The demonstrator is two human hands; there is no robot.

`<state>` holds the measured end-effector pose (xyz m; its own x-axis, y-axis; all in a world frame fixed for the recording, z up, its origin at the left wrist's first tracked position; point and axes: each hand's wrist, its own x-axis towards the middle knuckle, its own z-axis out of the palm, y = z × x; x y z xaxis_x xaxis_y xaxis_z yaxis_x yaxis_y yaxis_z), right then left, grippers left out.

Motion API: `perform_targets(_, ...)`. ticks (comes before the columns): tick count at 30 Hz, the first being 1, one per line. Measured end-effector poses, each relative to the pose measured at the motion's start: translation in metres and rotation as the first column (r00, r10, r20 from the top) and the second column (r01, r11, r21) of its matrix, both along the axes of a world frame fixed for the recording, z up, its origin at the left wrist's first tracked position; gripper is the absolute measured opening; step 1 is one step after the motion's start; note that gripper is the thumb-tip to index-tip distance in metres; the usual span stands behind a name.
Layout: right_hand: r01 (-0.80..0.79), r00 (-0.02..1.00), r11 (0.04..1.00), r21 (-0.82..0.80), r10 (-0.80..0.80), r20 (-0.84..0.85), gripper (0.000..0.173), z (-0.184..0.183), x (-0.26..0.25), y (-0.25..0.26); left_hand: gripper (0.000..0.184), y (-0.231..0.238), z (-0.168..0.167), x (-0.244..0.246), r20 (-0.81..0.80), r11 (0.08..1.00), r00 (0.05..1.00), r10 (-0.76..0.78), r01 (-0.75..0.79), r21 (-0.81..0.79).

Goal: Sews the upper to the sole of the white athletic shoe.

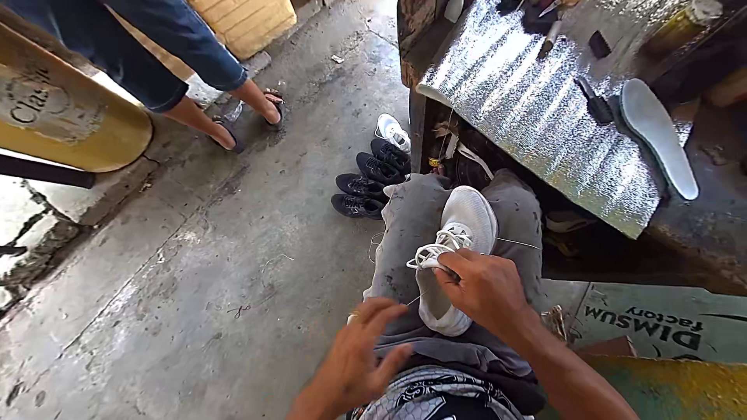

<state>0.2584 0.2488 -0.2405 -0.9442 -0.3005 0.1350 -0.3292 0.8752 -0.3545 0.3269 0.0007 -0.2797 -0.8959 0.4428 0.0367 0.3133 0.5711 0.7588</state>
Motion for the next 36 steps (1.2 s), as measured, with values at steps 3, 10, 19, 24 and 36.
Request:
perform_targets(3,-0.013,0.993,0.998,0.06,0.006,0.117,0.022,0.019,-0.001,-0.007,0.044,0.057,0.005,-0.029,0.126,0.975,0.97,-0.208,0.196,0.1)
perform_targets(10,-0.022,0.998,0.994,0.109,0.016,0.059,0.016,0.026,0.007,-0.022,0.018,0.091,0.001,-0.064,0.737,0.878,0.621,-0.267,-0.158,0.452)
perform_targets(19,0.312,0.946,0.886,-0.342,-0.323,0.027,0.024,0.021,0.004,0.073,0.037,0.112,-0.036,-0.081,0.589,0.453,0.569,-0.574,-0.379,0.807)
perform_targets(24,0.342,0.914,0.927,-0.155,-0.29,0.283,0.026,-0.001,-0.009,0.1,0.034,0.107,-0.034,-0.085,0.571,0.37,0.492,-0.657,-0.449,0.813)
perform_targets(36,0.495,0.796,0.78,-0.383,-0.231,0.559,0.017,0.035,0.044,0.261,0.032,0.091,-0.039,-0.102,0.429,0.289,0.566,-0.704,-0.323,0.901)
